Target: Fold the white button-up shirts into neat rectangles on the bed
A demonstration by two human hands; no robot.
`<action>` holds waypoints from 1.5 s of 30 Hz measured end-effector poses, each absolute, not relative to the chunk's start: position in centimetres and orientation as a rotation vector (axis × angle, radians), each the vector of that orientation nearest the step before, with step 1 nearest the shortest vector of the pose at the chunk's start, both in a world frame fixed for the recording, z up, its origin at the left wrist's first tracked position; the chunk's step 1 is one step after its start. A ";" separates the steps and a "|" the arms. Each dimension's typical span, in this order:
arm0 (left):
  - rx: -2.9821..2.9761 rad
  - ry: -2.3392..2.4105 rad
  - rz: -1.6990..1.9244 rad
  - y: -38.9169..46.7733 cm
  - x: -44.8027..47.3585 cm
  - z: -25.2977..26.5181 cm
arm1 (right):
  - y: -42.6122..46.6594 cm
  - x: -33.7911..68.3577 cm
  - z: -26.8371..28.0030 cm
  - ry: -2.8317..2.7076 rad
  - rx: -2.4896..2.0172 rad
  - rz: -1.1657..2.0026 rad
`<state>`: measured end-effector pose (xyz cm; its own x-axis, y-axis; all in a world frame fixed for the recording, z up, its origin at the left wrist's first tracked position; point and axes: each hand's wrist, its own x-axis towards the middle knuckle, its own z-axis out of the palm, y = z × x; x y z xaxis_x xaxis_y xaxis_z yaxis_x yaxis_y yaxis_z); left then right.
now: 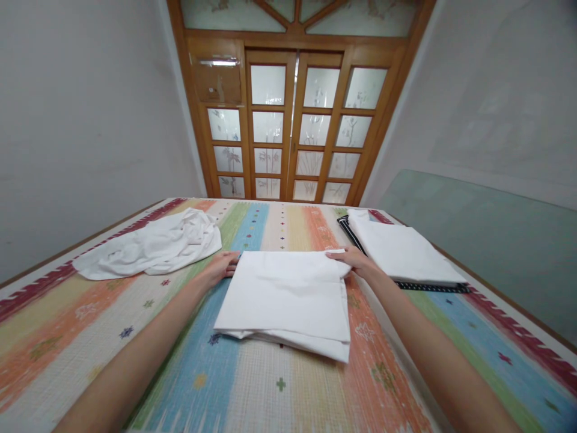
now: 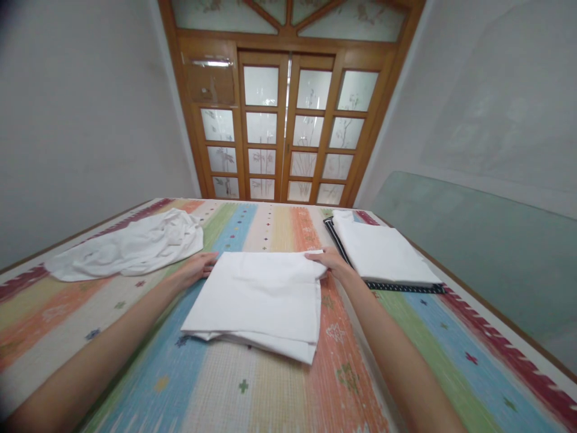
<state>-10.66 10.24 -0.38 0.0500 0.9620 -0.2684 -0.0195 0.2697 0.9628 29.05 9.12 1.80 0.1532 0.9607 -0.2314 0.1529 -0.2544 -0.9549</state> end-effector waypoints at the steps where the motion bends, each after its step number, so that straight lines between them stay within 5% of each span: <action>1: 1.021 1.294 0.992 10.2 -10.6 -0.4 | 9.4 29.1 1.6 -1.126 -1.588 1.188; 6: 1.116 1.345 1.003 10.2 -9.8 -0.3 | 10.7 29.4 0.7 -1.316 -1.678 1.080; 13: 1.185 1.374 1.110 11.5 -8.6 -1.0 | 12.0 28.6 -0.6 -1.747 -1.943 0.190; 17: 1.353 1.572 1.166 12.3 -8.1 -1.5 | 11.6 27.4 -1.1 -1.796 -2.000 -0.049; 25: 2.176 2.081 0.704 11.0 -6.0 0.1 | 11.3 26.0 -0.4 -1.751 -2.143 -0.188; 31: 2.579 1.856 0.312 10.9 -1.6 0.9 | 11.9 21.5 0.0 -2.038 -1.887 -0.298; 45: 2.575 1.675 0.232 11.1 0.7 -1.8 | 9.1 18.6 -3.0 -2.235 -1.909 -0.100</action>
<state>0.71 11.12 -1.80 0.3978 0.9128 0.0924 0.9036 -0.4073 0.1331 18.63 9.15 -3.05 -0.1459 0.9699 0.1949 0.9835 0.1636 -0.0779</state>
